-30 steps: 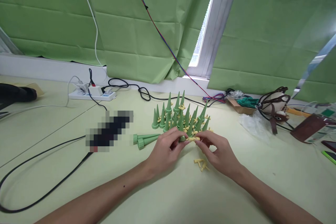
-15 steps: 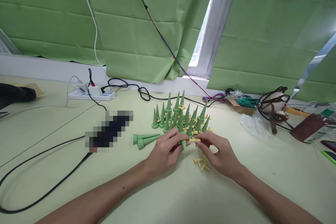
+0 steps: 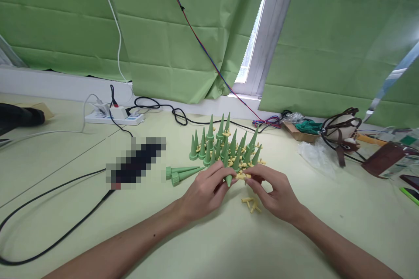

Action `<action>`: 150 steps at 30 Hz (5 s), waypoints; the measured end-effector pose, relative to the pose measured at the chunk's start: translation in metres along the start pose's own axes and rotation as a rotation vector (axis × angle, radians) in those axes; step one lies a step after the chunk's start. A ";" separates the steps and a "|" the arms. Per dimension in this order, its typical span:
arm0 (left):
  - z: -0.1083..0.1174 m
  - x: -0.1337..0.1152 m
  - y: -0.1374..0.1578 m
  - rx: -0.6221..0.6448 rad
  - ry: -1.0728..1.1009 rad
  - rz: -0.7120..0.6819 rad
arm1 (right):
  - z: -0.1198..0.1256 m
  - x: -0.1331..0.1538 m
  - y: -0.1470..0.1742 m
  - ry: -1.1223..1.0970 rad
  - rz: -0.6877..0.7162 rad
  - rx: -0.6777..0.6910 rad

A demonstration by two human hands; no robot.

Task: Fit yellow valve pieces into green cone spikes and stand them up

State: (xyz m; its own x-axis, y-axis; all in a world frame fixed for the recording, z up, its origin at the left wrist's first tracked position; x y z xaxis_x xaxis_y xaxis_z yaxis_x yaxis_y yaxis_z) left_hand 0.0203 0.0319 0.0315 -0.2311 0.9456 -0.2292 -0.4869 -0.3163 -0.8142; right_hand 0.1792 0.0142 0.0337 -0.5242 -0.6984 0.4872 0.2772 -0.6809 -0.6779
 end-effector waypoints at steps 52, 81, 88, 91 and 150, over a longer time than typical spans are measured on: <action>-0.005 -0.003 0.006 0.033 -0.010 -0.054 | -0.007 -0.001 0.004 -0.064 0.045 0.067; -0.004 -0.006 0.004 0.015 0.002 -0.053 | -0.010 0.002 0.002 -0.065 0.050 0.076; -0.005 -0.001 0.001 0.051 0.004 -0.044 | -0.008 0.000 0.001 -0.049 0.038 0.060; -0.007 0.001 0.001 0.087 0.017 -0.021 | -0.009 -0.001 0.001 -0.036 0.032 0.062; -0.015 0.013 0.005 0.123 0.166 0.192 | -0.015 -0.011 0.001 0.038 -0.082 0.121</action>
State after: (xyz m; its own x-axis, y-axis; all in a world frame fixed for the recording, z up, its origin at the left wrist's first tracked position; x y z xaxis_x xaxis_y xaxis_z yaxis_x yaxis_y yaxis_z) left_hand 0.0276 0.0440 0.0166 -0.1923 0.8640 -0.4654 -0.5486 -0.4879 -0.6790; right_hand 0.1729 0.0246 0.0195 -0.5789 -0.6317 0.5155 0.3256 -0.7588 -0.5641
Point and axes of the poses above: each hand's wrist, its own y-axis away from the middle knuckle, its own z-axis out of the back of the hand, x = y × z, the point moved 7 cm from there along -y, towards the middle knuckle, and after that the axes turned 3 degrees about -z, right-handed, at the moved point
